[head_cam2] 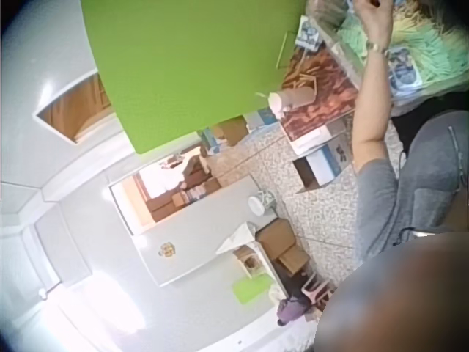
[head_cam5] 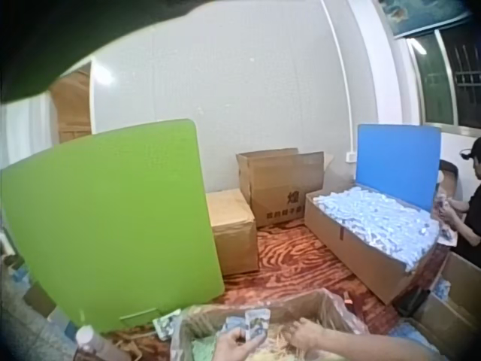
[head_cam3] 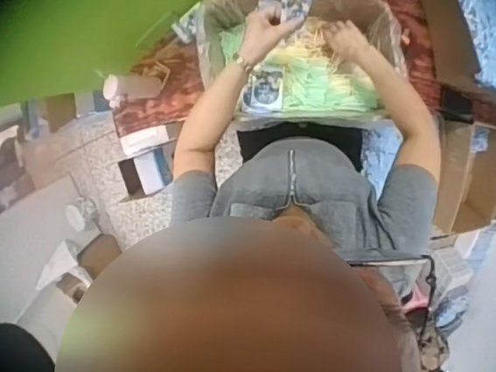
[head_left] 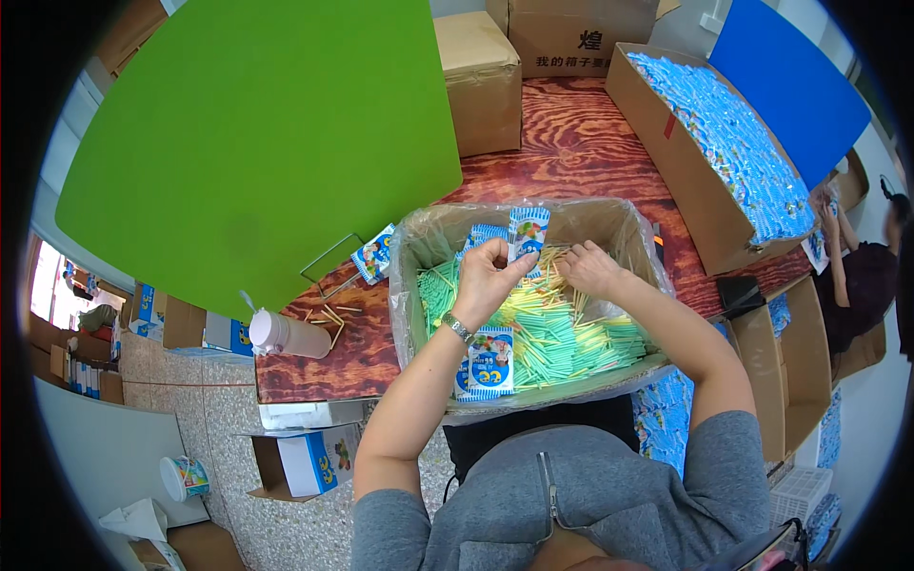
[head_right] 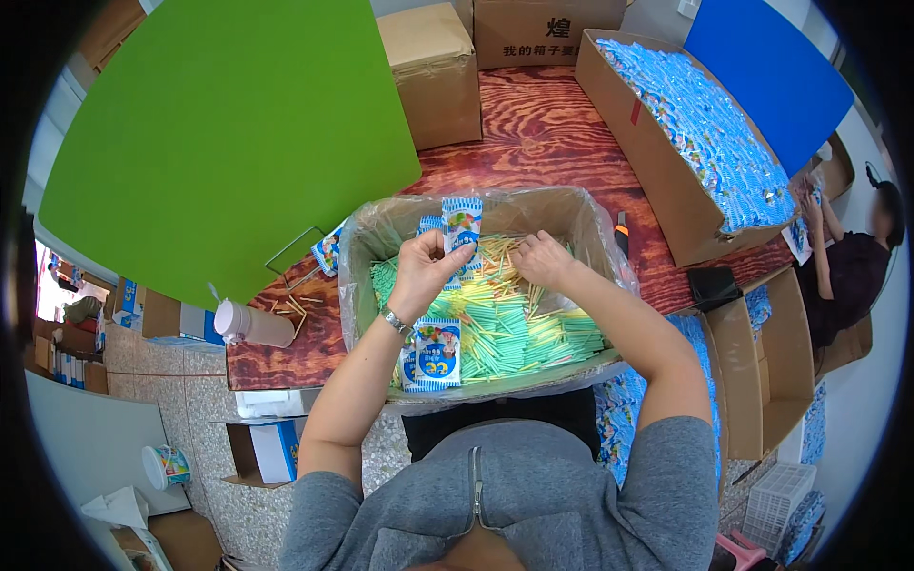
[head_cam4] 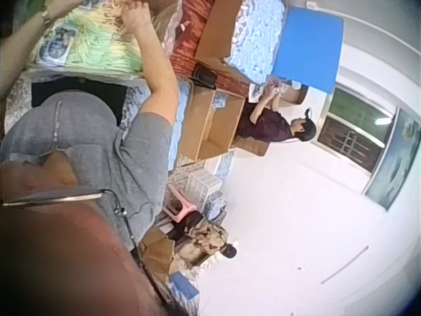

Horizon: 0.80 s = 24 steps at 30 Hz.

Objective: Counting and sorting blue packets from a box filled with green and yellow paper shreds.

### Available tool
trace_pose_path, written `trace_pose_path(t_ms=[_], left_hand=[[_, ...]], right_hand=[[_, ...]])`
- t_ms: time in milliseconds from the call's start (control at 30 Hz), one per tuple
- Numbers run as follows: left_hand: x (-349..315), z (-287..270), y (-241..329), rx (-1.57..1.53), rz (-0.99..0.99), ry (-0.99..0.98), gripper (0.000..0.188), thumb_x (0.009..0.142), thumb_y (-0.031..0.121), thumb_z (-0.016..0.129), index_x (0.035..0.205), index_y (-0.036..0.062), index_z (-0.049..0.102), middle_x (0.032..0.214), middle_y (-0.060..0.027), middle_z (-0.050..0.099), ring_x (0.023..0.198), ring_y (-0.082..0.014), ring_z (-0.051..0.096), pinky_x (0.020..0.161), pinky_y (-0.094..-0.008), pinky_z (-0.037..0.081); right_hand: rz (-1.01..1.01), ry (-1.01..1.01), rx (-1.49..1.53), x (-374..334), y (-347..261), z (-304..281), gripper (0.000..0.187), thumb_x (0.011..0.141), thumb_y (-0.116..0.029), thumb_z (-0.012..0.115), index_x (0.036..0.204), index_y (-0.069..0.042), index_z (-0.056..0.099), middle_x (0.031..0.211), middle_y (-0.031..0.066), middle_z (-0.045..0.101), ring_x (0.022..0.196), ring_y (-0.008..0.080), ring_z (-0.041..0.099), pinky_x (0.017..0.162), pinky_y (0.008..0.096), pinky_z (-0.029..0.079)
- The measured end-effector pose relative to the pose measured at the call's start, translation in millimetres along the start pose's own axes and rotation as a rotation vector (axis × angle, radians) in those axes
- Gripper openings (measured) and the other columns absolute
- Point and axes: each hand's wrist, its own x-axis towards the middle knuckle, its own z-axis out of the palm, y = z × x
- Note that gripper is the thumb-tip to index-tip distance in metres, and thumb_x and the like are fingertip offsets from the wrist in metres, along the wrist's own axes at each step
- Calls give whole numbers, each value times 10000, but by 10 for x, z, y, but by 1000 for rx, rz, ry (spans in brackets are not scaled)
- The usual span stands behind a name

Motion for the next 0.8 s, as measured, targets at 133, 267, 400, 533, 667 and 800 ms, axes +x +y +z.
trace_pose_path(t_ms=[133, 267, 400, 533, 667, 800], left_hand=[[1, -53, -66, -16, 3, 25, 367, 780, 261, 780, 627, 38, 533, 573, 5, 555, 534, -52, 449, 476, -252, 382], [16, -61, -86, -81, 32, 67, 369, 789, 247, 775, 619, 39, 522, 571, 17, 535, 535, -42, 431, 469, -242, 367], [35, -65, -60, -178, 18, 74, 360, 800, 226, 770, 616, 47, 517, 582, 30, 529, 541, -31, 421, 465, -228, 352], [27, -51, -129, -191, 5, 78, 355, 806, 219, 769, 618, 56, 516, 597, 38, 531, 545, -21, 411, 464, -215, 339], [21, -58, -155, -190, 8, 68, 339, 811, 221, 768, 636, 53, 531, 603, 36, 537, 544, -20, 418, 466, -211, 339], [11, -72, -69, -263, -22, 44, 312, 821, 217, 758, 664, 48, 548, 617, 28, 558, 548, -17, 461, 461, -205, 379]], right_hand=[[103, -114, 123, -74, 45, -189, 134, 860, -149, 496, 926, -72, 583, 841, 111, 665, 739, 257, 626, 700, 388, 469], [521, -260, 767, -170, 25, -450, 205, 980, -217, 439, 952, -47, 550, 776, 94, 642, 575, 231, 600, 594, 344, 506], [960, -91, 1820, -149, -43, -274, 289, 1016, -307, 413, 937, -53, 527, 742, 36, 584, 604, 150, 573, 597, 280, 496], [1125, 113, 2224, 177, -94, -182, 230, 1010, -271, 453, 935, -62, 516, 775, 23, 525, 655, 119, 525, 567, 266, 471], [1078, 175, 2294, 398, -23, -106, 206, 998, -256, 495, 945, -62, 538, 812, 16, 549, 670, 113, 544, 570, 230, 480], [968, 165, 2247, 407, -28, -24, 210, 996, -259, 487, 931, -67, 542, 785, 14, 547, 660, 122, 556, 563, 258, 495]])
